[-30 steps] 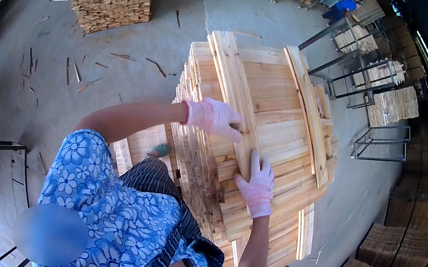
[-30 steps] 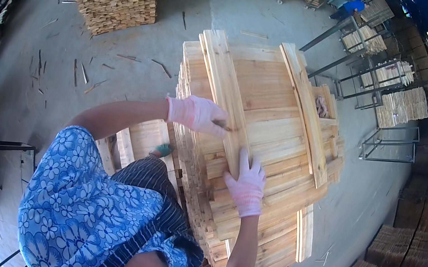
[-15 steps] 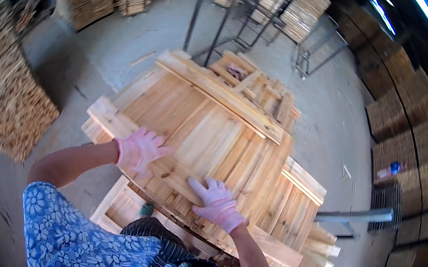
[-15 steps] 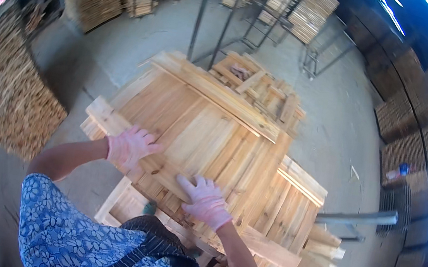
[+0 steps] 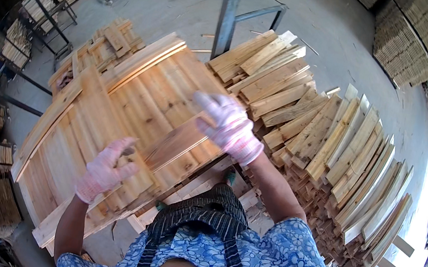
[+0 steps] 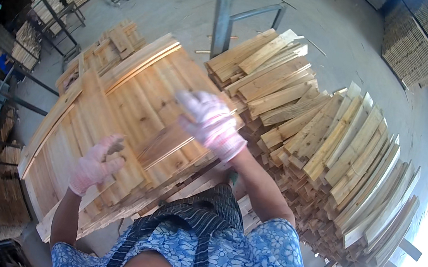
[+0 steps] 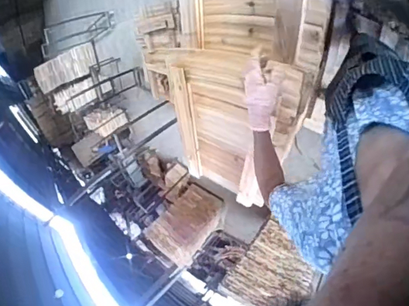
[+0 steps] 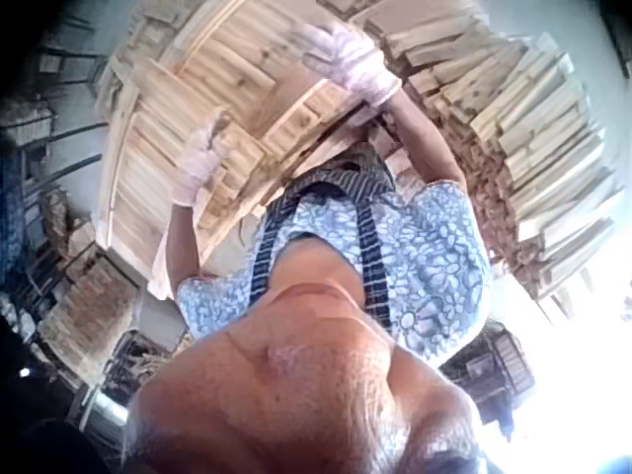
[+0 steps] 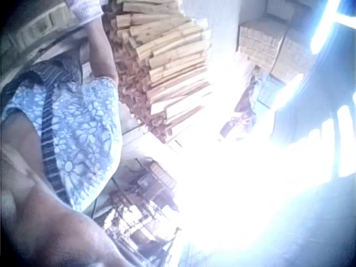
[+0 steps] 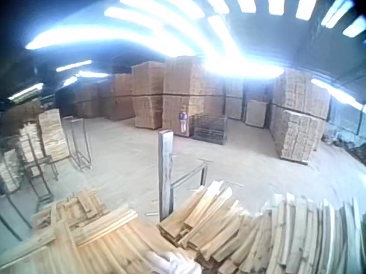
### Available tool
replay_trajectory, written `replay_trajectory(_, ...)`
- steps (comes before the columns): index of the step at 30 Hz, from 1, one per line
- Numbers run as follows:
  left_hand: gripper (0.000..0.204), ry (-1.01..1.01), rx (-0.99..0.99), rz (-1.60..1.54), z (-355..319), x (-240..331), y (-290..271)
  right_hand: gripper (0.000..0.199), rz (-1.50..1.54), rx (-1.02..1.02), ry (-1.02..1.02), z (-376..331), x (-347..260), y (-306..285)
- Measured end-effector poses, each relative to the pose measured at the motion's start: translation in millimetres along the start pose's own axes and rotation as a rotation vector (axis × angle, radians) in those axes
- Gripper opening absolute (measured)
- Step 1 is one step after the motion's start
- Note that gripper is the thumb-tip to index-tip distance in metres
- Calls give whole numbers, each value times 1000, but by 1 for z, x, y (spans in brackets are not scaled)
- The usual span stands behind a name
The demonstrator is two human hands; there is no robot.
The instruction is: The person picks up wooden planks from a pile and stacks them onto a wooden pallet. They repeatedly lift, carry, and place the planks in a neat arrangement on the pallet.
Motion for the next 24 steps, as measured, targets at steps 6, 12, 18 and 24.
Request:
replay_trajectory(6, 61, 275, -353, -109, 219, 169, 110, 63, 388, 155, 967, -142, 357, 30)
replay_trajectory(12, 57, 39, -341, 260, 467, 186, 215, 77, 526, 191, 1189, -133, 488, 81)
replay_trajectory(18, 88, -226, -55, 467, 636, 129, 262, 84, 423, 446, 1602, -116, 581, 55)
replay_trajectory(24, 101, -270, -42, 404, 682, 96, 293, 91, 446, 371, 1674, -111, 578, 59)
Point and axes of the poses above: each hand's wrist, its own z-axis towards the middle knuckle, its own y-axis out of the palm, x = y × z, the point moved 10 cm from there along z, towards the middle knuckle, and after that the axes turned 5 degrees about z, right-handed, at the moved point
